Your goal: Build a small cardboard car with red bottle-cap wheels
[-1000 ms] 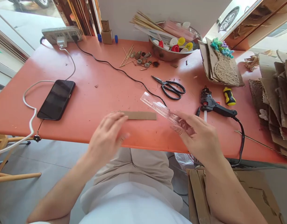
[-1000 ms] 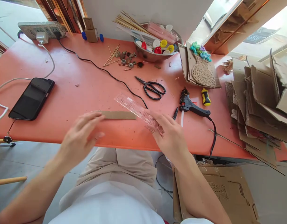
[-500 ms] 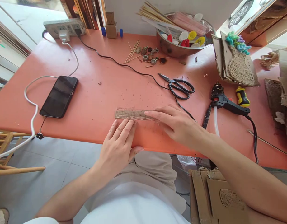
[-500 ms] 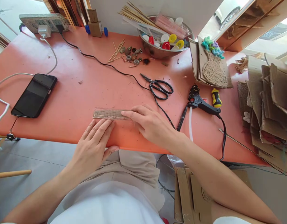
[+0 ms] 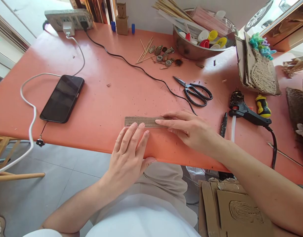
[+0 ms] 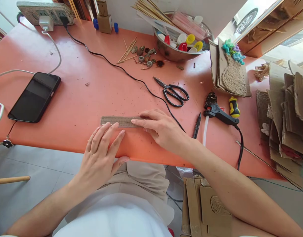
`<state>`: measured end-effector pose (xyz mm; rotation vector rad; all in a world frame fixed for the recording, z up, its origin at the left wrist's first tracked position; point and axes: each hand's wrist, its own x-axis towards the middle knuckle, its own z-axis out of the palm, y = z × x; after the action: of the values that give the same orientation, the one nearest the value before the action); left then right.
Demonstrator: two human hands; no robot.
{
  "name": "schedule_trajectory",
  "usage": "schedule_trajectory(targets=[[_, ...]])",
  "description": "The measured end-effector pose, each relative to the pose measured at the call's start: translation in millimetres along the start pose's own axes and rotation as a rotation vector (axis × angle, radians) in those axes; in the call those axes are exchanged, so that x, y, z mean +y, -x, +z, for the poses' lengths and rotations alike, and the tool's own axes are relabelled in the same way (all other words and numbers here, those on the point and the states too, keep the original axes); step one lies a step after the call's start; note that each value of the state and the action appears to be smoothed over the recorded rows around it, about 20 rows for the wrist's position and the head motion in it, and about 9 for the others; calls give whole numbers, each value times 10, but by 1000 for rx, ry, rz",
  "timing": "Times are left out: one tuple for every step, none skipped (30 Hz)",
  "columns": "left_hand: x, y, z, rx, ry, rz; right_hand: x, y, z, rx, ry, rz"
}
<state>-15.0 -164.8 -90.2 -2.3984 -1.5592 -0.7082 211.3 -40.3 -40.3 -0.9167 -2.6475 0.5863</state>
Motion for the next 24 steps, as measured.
schedule_trajectory(targets=[[-2,0,3,1,5,1,-1,4,-1,0,3,-3],[-3,0,5,-5,11,-1,-2,7,-2,2,6,-7],[-3,-1,8,-14,18,-4,-3,9,-3,2,9,-10],[-2,-2,9,-26,23,-7,-5,9,-4,3,12,-17],[0,-3,10,-37,22,-8,-9,8,-6,5,15,-28],[4,-4,11,-45,15,-7,-12,5,-8,8,20,-40],[8,-4,12,-49,5,-4,-16,1,-10,9,29,-50],[12,-4,13,-51,-3,-3,-20,-3,-13,10,38,-59],[16,-2,15,-50,-5,-5,-23,-7,-15,10,47,-64],[18,0,17,-49,-1,-11,-25,-10,-17,9,53,-66],[17,2,19,-47,8,-18,-26,-12,-18,5,55,-63],[14,5,21,-47,20,-24,-24,-12,-18,1,52,-61],[10,8,23,-47,31,-26,-21,-11,-16,-1,47,-60],[3,10,23,-49,38,-23,-17,-9,-13,0,43,-62],[-3,11,23,-51,40,-16,-12,-4,-8,-3,42,-61],[-9,10,23,-53,40,-8,-8,3,-4,-2,44,-63],[-14,9,22,-53,41,0,-6,14,0,2,47,-61],[-18,6,20,-51,44,4,-5,27,3,8,51,-57],[-21,2,18,-46,47,6,-7,45,5,14,54,-45],[-24,-2,15,-40,49,5,-11,66,5,29,56,-29],[-28,-6,11,-31,49,5,-17,91,4,50,58,-7],[-35,-10,4,-22,46,7,-25,118,1,78,62,21],[-46,-13,-3,-18,41,16,-34,146,-1,103,70,55],[-58,-15,-12,-19,36,32,-43,173,-3,127,81,88]])
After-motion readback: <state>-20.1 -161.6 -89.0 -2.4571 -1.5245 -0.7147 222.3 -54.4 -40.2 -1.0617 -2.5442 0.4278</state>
